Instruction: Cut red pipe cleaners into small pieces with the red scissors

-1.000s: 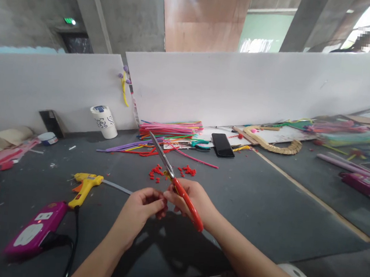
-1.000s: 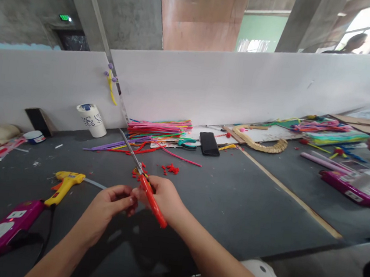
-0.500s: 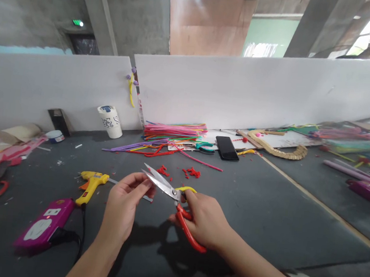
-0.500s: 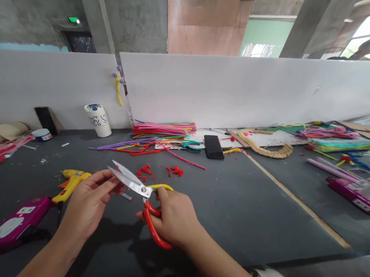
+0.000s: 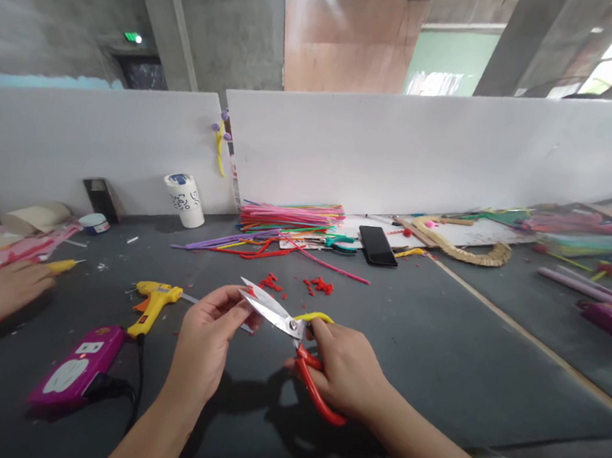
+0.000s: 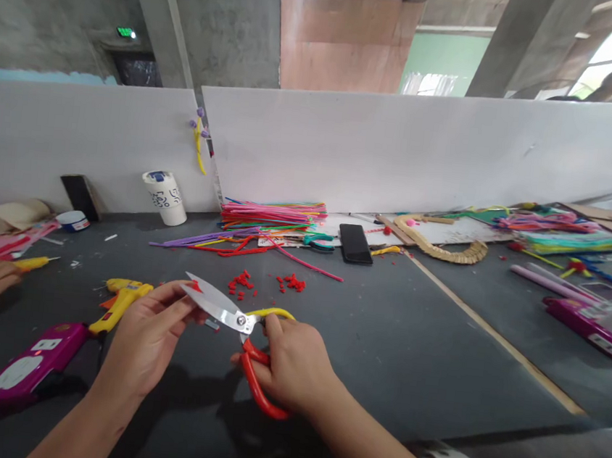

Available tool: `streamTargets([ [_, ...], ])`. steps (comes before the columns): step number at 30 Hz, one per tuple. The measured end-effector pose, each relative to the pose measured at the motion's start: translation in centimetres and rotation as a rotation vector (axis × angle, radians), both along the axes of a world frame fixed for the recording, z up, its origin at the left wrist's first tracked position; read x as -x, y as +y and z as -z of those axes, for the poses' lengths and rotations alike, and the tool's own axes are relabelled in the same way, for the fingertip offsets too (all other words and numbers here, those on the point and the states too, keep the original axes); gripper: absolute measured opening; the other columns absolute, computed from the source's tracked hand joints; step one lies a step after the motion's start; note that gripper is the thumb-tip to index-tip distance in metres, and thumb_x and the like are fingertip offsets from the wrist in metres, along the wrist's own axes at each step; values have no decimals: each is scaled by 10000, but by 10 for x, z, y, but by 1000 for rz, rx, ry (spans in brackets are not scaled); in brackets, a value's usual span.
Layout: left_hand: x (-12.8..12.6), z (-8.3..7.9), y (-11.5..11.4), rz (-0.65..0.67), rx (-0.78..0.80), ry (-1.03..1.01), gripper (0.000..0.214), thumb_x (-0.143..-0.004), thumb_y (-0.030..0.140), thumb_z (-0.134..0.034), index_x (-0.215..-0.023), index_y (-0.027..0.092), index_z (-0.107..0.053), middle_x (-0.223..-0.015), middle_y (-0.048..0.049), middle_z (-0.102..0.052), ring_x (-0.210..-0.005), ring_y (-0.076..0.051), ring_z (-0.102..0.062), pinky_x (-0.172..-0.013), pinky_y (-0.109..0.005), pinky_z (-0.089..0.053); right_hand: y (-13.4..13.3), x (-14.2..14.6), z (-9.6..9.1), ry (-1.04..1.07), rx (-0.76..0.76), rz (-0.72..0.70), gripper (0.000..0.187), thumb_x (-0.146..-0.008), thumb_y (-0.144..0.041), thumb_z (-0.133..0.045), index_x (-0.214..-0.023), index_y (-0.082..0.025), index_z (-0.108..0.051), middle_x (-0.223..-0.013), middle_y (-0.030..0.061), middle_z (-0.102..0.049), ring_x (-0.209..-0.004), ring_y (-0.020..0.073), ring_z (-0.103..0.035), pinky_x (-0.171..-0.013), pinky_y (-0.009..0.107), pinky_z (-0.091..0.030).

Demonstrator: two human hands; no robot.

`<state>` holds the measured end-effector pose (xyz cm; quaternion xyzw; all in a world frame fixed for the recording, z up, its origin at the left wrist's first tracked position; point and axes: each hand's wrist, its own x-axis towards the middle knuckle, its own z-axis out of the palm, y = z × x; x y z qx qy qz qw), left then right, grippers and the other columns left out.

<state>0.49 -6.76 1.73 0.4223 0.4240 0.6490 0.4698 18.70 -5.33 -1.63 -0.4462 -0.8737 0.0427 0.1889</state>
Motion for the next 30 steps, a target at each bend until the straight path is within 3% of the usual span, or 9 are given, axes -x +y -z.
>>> streamTargets([
  [30, 0, -2, -1, 30, 21, -61, 51, -660, 181, -642, -696, 145, -636, -604, 11, -612, -525, -70, -538, -522, -175, -426, 0, 1, 5, -11, -64, -13, 331, -811, -468, -370, -745, -163, -480, -654, 42, -600, -571, 166, -539, -500, 247, -245],
])
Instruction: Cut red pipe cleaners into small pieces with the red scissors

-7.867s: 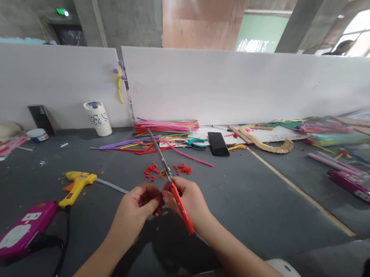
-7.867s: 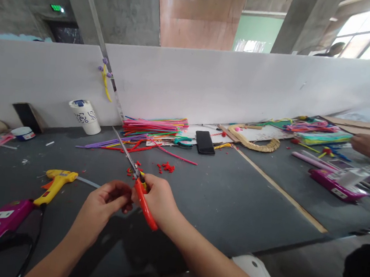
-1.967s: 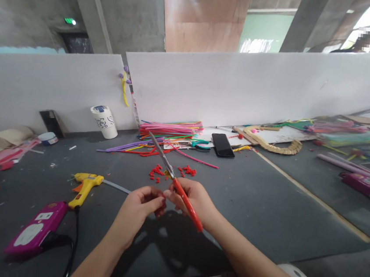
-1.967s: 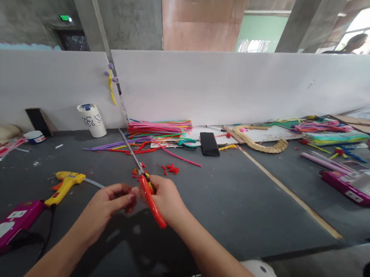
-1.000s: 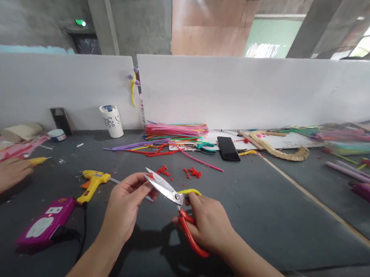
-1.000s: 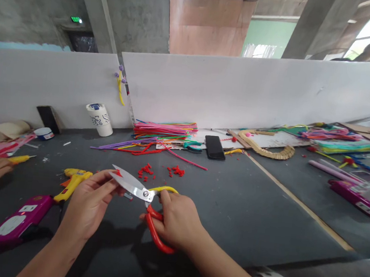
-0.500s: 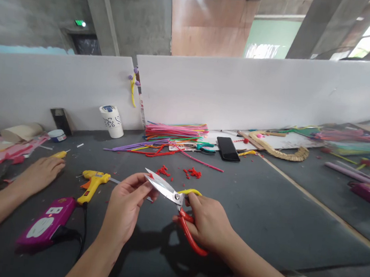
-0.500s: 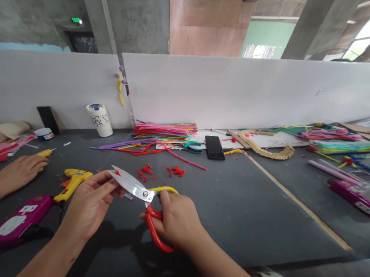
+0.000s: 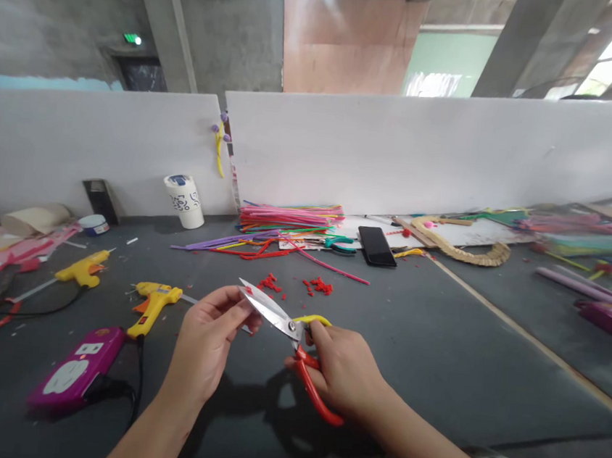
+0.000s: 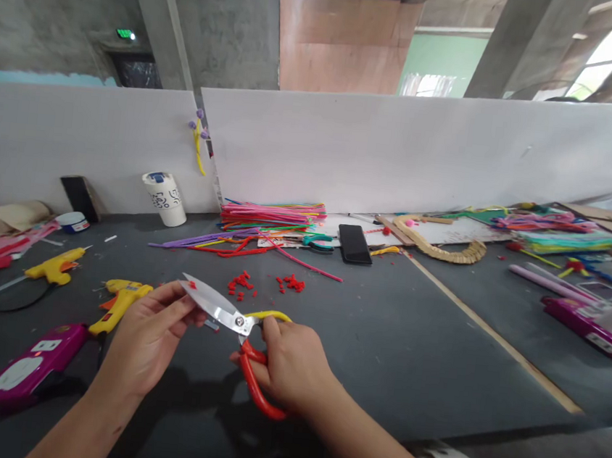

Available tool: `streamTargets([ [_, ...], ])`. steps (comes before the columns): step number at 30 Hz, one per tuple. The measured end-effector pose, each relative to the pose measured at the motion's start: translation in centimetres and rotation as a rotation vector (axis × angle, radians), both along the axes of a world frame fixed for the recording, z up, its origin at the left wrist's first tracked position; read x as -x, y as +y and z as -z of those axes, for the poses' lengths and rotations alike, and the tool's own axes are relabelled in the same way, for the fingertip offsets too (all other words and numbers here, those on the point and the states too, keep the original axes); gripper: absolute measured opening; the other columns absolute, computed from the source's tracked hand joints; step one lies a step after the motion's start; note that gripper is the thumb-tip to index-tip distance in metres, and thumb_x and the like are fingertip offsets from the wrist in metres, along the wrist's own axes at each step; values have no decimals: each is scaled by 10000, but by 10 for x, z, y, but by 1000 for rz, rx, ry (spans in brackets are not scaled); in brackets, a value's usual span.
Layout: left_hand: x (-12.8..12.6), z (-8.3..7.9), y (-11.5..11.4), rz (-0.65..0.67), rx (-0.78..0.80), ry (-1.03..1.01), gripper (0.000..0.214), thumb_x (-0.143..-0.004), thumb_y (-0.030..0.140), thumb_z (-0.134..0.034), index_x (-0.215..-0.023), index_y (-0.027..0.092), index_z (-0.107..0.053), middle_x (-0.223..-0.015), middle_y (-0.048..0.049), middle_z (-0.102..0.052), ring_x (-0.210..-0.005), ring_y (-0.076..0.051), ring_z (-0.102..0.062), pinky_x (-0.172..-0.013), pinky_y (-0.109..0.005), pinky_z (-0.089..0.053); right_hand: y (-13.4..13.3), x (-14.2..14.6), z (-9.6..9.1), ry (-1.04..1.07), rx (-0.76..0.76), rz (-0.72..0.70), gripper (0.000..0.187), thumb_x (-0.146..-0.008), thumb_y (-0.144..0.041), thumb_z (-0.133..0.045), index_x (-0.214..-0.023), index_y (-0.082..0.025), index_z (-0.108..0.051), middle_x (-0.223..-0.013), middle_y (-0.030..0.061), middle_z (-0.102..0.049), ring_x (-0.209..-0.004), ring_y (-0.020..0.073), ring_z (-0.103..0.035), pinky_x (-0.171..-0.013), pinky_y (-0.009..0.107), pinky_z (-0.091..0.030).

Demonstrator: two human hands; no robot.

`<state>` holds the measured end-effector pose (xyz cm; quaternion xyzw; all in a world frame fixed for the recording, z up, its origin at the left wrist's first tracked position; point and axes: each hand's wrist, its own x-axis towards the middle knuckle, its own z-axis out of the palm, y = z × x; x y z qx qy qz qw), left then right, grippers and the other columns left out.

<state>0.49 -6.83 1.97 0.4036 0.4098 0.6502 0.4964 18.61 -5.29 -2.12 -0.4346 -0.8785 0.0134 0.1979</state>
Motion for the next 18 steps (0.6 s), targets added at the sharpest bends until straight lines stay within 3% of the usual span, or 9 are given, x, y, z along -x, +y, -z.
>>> streamTargets([
  [14, 3, -4, 0, -12, 3, 23, 81, -642, 171, -650, -720, 153, -639, -609, 16, -622, -526, -83, -547, -511, -186, -432, 0, 0, 1, 41, -38, 9, 346, -814, -464, -367, -663, -168, -462, -548, 23, -547, -479, 130, -479, -467, 237, -190],
  [18, 3, -4, 0, 2, 44, 39, 76, -646, 185, -647, -716, 160, -631, -614, 14, -633, -526, -83, -555, -518, -187, -433, 1, 1, -5, 160, 99, 58, 314, -781, -442, -434, -614, -176, -446, -492, -18, -469, -441, 97, -405, -450, 227, -184],
])
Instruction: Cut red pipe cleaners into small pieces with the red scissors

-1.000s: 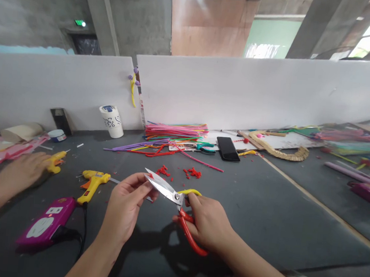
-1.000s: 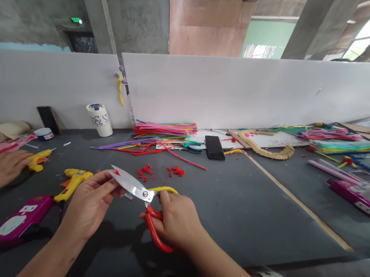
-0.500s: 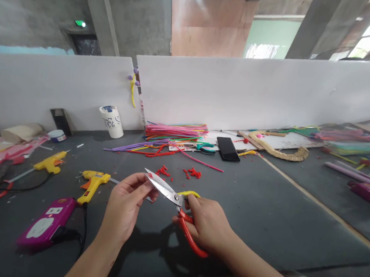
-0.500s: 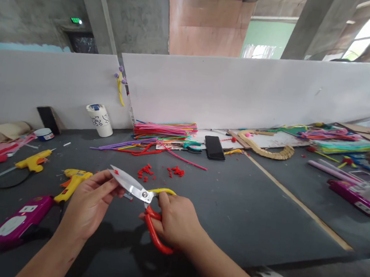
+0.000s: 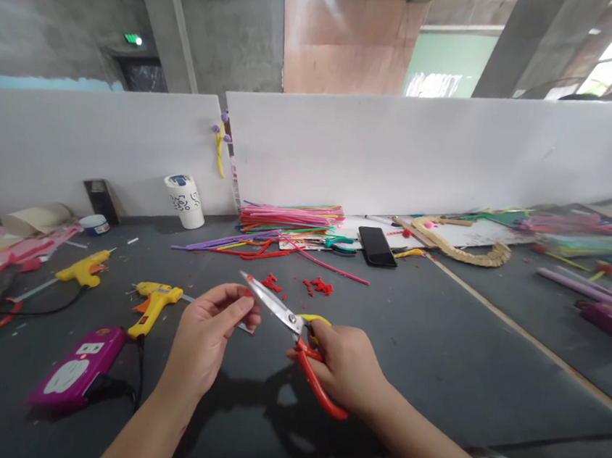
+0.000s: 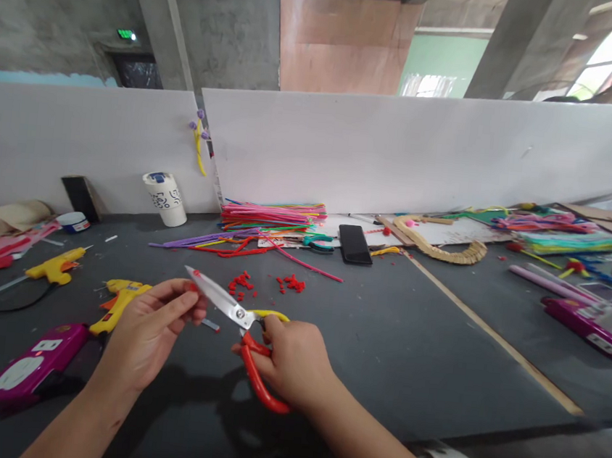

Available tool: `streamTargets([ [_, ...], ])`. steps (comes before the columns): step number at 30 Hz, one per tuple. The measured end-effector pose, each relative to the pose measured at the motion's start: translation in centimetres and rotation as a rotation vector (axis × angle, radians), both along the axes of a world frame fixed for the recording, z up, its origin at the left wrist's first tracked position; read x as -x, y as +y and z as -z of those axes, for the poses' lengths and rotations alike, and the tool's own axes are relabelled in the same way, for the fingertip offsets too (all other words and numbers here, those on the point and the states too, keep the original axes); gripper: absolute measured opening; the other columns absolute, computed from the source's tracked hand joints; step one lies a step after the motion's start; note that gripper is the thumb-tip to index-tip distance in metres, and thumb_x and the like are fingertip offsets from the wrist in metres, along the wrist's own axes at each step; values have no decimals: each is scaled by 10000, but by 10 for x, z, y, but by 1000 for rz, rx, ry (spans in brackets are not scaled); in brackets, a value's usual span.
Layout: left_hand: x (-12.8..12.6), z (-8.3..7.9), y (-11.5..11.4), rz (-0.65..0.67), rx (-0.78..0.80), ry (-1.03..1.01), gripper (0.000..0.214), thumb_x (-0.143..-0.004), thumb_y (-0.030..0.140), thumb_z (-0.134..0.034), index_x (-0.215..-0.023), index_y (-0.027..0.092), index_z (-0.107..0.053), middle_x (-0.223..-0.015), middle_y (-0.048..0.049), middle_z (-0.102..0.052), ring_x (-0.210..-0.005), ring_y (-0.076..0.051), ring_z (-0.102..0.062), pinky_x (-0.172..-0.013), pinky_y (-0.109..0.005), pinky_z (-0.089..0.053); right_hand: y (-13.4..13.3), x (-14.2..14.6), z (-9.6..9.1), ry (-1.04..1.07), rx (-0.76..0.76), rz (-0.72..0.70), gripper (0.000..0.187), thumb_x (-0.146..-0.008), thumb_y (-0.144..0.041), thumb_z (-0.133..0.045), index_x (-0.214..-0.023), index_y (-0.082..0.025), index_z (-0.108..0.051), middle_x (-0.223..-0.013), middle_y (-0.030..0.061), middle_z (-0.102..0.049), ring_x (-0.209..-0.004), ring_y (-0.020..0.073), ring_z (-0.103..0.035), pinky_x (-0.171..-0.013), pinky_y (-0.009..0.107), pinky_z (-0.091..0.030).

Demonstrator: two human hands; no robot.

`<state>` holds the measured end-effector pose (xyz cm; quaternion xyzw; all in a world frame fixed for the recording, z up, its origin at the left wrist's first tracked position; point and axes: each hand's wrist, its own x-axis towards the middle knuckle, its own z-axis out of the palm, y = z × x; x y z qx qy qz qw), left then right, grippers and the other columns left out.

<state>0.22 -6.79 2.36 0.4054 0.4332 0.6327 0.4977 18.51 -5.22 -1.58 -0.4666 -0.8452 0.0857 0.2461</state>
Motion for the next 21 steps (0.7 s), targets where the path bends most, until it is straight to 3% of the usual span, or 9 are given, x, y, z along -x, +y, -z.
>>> streamTargets([
  [3, -4, 1, 0, 118, 76, 15, 60, -661, 197, -638, -688, 147, -619, -617, 2, -632, -535, -82, -553, -534, -186, -432, 2, 2, -9, 268, 256, -37, 284, -764, -396, -461, -587, -175, -430, -481, -48, -410, -437, 73, -369, -426, 190, -227],
  [6, -9, 5, -1, 282, 154, 1, 70, -686, 200, -617, -682, 131, -609, -619, -9, -618, -533, -75, -541, -536, -178, -421, 5, 4, -17, 537, 505, -80, 196, -715, -337, -500, -627, -165, -470, -515, -47, -444, -431, 66, -408, -402, 168, -295],
  [9, -14, 8, -3, 413, 228, -35, 79, -702, 206, -603, -683, 130, -601, -615, -12, -605, -518, -71, -528, -520, -176, -408, 10, 7, -23, 710, 695, -24, 150, -685, -303, -507, -735, -161, -515, -468, -59, -452, -385, 78, -439, -332, 159, -306],
  [15, -17, 13, -6, 550, 304, -30, 97, -710, 195, -592, -665, 109, -598, -613, -30, -588, -505, -74, -515, -497, -180, -391, 14, 11, -29, 841, 812, -185, 88, -671, -214, -503, -719, -145, -528, -352, -103, -395, -304, 45, -387, -380, 171, -388],
  [21, -18, 16, -5, 522, 345, -15, 87, -691, 193, -611, -669, 109, -608, -598, -31, -594, -499, -79, -518, -496, -186, -392, 12, 13, -31, 784, 826, -150, 38, -649, -190, -508, -649, -157, -487, -388, -88, -441, -321, 46, -412, -324, 144, -336],
])
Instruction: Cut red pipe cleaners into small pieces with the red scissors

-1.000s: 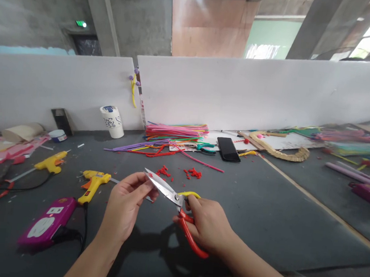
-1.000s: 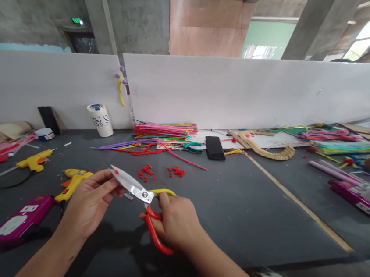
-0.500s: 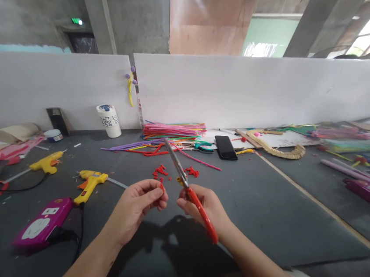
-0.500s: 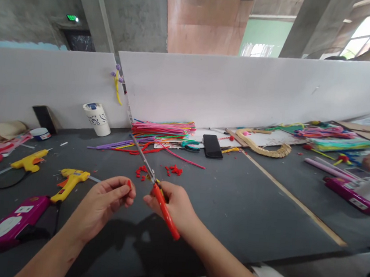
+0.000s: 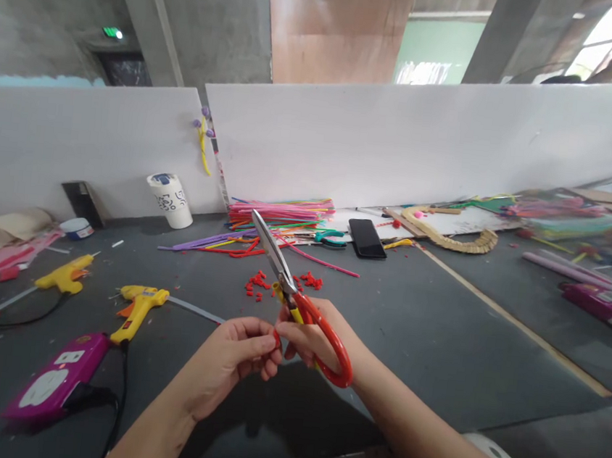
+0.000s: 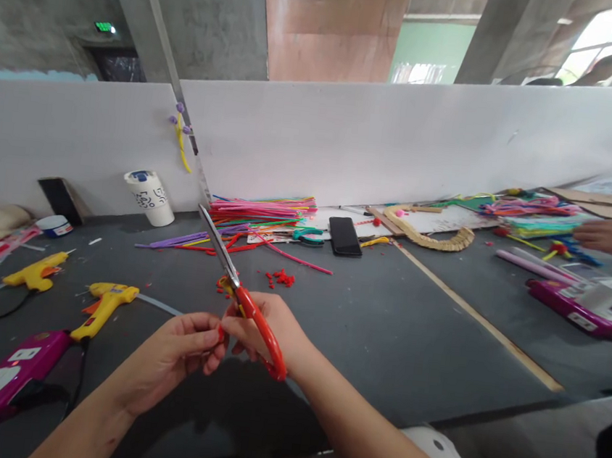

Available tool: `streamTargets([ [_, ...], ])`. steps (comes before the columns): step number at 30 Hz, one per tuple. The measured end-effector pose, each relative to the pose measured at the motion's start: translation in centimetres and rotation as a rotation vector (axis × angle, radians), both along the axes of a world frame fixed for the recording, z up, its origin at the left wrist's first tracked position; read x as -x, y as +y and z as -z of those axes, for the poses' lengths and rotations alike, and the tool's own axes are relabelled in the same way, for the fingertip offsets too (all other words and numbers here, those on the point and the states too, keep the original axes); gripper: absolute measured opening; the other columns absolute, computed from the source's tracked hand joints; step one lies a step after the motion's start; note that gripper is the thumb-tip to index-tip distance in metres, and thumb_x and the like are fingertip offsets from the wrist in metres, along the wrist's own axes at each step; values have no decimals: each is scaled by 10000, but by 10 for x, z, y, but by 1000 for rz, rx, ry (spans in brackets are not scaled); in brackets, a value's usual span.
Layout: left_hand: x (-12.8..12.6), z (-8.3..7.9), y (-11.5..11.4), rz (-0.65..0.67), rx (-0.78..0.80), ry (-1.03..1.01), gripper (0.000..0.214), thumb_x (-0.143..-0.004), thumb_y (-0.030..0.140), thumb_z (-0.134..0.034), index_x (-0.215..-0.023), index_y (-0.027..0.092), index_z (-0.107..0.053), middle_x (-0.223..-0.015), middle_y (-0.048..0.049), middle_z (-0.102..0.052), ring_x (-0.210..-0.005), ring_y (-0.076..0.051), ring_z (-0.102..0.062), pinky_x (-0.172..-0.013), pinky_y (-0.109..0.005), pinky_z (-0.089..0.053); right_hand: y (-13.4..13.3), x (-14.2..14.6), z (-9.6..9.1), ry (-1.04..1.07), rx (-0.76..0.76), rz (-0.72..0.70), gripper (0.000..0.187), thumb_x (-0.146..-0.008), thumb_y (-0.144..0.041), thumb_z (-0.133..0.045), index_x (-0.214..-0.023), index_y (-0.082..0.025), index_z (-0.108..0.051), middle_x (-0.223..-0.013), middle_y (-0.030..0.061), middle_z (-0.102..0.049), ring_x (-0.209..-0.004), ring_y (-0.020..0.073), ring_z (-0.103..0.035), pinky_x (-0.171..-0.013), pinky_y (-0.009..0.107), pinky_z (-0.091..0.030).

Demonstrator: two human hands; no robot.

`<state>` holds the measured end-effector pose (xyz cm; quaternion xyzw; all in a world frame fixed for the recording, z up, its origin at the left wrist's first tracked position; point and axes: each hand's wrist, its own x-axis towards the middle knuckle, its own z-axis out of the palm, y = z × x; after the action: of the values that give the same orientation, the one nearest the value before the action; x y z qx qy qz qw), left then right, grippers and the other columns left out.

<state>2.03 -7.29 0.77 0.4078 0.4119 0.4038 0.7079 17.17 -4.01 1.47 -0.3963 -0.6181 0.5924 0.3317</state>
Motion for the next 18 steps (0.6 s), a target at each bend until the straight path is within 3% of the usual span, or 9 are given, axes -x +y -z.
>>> streamTargets([
  [5, 0, -1, 0, 1, -5, 17, 107, -689, 208, -611, -658, 106, -613, -598, -36, -592, -504, -86, -519, -500, -192, -392, -1, 0, 1, 4, -1, -22, 11, -657, -164, -472, -648, -163, -478, -372, -99, -420, -296, 35, -368, -341, 147, -341],
  [10, -3, -1, 1, -46, -84, 89, 165, -711, 276, -575, -669, 119, -602, -629, -50, -614, -537, -117, -534, -526, -226, -403, 1, 1, 8, -28, -35, -30, 38, -666, -182, -455, -640, -165, -476, -457, -63, -476, -356, 53, -427, -313, 128, -310],
  [18, -3, 1, -1, -272, -481, 650, 64, -657, 242, -594, -660, 182, -617, -615, 2, -602, -602, -147, -533, -580, -230, -389, 2, 3, 12, -91, -79, 21, 46, -624, -130, -442, -632, -165, -472, -512, -55, -455, -453, 77, -488, -373, 132, -319],
])
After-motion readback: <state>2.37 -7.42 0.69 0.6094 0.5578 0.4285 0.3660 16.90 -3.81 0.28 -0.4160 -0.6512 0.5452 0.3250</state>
